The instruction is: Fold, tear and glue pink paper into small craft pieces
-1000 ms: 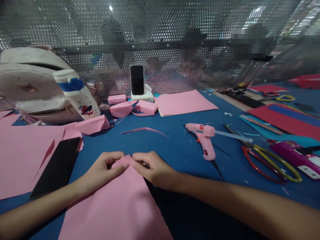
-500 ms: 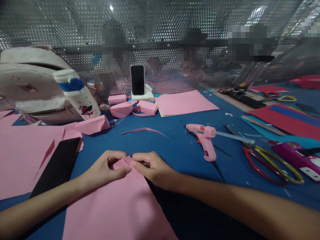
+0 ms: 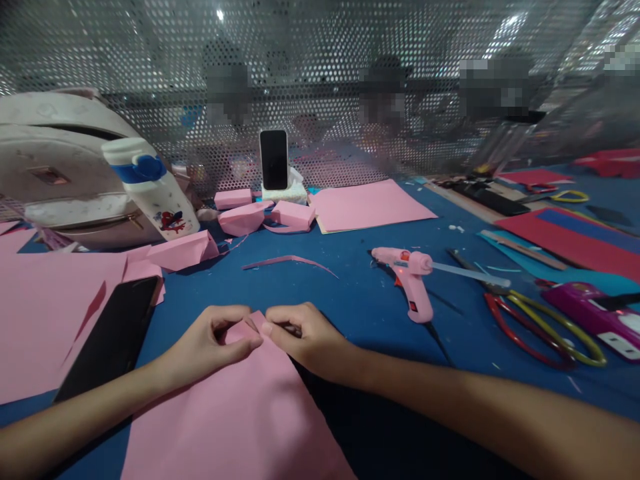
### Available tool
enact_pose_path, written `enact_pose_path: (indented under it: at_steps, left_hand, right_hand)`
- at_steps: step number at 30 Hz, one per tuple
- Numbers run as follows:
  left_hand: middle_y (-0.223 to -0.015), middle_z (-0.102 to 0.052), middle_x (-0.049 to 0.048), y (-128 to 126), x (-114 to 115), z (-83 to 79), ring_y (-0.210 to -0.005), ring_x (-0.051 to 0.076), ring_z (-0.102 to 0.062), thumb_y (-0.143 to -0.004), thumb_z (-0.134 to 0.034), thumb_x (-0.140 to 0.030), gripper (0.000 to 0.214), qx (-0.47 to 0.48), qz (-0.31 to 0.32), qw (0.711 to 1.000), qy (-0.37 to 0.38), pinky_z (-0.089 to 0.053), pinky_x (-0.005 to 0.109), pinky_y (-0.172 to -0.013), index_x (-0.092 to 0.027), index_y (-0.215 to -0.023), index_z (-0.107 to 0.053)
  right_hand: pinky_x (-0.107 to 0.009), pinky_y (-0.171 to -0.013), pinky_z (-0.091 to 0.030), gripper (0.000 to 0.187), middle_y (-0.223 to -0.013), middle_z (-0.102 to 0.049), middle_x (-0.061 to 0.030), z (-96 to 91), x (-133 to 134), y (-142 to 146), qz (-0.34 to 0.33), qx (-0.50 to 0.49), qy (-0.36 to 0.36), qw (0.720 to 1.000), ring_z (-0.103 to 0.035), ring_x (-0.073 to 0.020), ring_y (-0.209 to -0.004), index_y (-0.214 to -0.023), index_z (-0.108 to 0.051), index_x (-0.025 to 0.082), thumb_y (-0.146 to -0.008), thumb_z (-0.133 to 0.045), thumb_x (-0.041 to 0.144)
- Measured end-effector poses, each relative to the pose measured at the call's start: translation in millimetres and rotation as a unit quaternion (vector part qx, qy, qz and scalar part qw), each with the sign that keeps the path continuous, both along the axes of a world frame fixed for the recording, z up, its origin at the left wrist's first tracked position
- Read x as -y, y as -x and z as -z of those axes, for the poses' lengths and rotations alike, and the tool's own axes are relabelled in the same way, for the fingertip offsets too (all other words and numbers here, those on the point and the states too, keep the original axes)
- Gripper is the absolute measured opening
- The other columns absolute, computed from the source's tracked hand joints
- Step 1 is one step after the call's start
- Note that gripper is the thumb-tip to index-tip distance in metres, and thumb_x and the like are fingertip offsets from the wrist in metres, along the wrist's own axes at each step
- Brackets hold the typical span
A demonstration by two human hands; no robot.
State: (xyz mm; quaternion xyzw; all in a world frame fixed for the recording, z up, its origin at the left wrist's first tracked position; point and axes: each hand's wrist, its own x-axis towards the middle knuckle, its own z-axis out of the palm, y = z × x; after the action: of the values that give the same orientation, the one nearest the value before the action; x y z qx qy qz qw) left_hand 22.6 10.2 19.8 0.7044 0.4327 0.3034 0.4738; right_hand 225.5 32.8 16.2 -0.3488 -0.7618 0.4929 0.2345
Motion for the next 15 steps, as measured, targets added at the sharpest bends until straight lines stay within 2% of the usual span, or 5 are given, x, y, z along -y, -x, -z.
enact_pose_path:
  at_steps: [3,5,9,12,15]
  left_hand:
    - [-0.071,-0.059,-0.004,3,-1,-4.1,-0.061,0.01,-0.049,-0.091,-0.059,-0.026,0.013,-0.074,-0.028,0.995,-0.056,-0.038,0.02,-0.056,-0.018,-0.099,-0.065]
    - [-0.087,-0.065,0.0003,6,-1,-4.2,-0.074,0.014,-0.059,-0.093,-0.057,-0.021,0.024,-0.125,-0.052,0.979,-0.151,-0.047,0.024,-0.066,-0.019,-0.117,-0.057]
    - [-0.129,-0.061,0.0136,7,3,5.6,-0.116,0.026,-0.058,-0.099,-0.049,-0.015,0.03,-0.235,0.026,0.896,-0.376,-0.048,0.045,-0.096,-0.018,-0.128,-0.053]
    - [-0.135,-0.059,0.0153,6,7,15.4,-0.122,0.026,-0.057,-0.1,-0.045,-0.012,0.038,-0.27,0.131,0.871,-0.39,-0.049,0.046,-0.101,-0.016,-0.138,-0.048]
    - [-0.14,-0.056,0.0161,7,9,20.2,-0.127,0.029,-0.054,-0.1,-0.041,-0.01,0.043,-0.288,0.162,0.867,-0.373,-0.049,0.049,-0.105,-0.012,-0.143,-0.044]
  right_hand:
    - [-0.027,-0.056,-0.023,0.036,-0.062,-0.03,0.0051,2.8,-10,-4,-0.005,0.05,-0.091,0.995,-0.029,-0.0109,-0.059,-0.065,-0.029,0.02,-0.098,-0.041,0.027]
    - [-0.028,-0.063,-0.028,0.032,-0.065,-0.038,0.0035,3.7,-20,-8,-0.018,0.09,-0.183,0.979,-0.036,-0.0129,-0.065,-0.066,-0.035,0.019,-0.097,-0.043,0.024]
    - [-0.031,-0.074,-0.032,0.023,-0.079,-0.05,-0.0018,3.3,-37,-14,-0.019,0.182,-0.267,0.946,-0.043,-0.0171,-0.079,-0.074,-0.051,0.017,-0.096,-0.047,0.021]
    - [-0.032,-0.074,-0.032,0.022,-0.082,-0.052,-0.0024,3.0,-41,-16,-0.017,0.217,-0.272,0.937,-0.044,-0.0177,-0.081,-0.076,-0.054,0.017,-0.097,-0.048,0.022]
    - [-0.031,-0.072,-0.03,0.023,-0.08,-0.051,-0.0012,3.7,-41,-14,-0.011,0.233,-0.267,0.935,-0.043,-0.0169,-0.079,-0.074,-0.053,0.017,-0.096,-0.048,0.02]
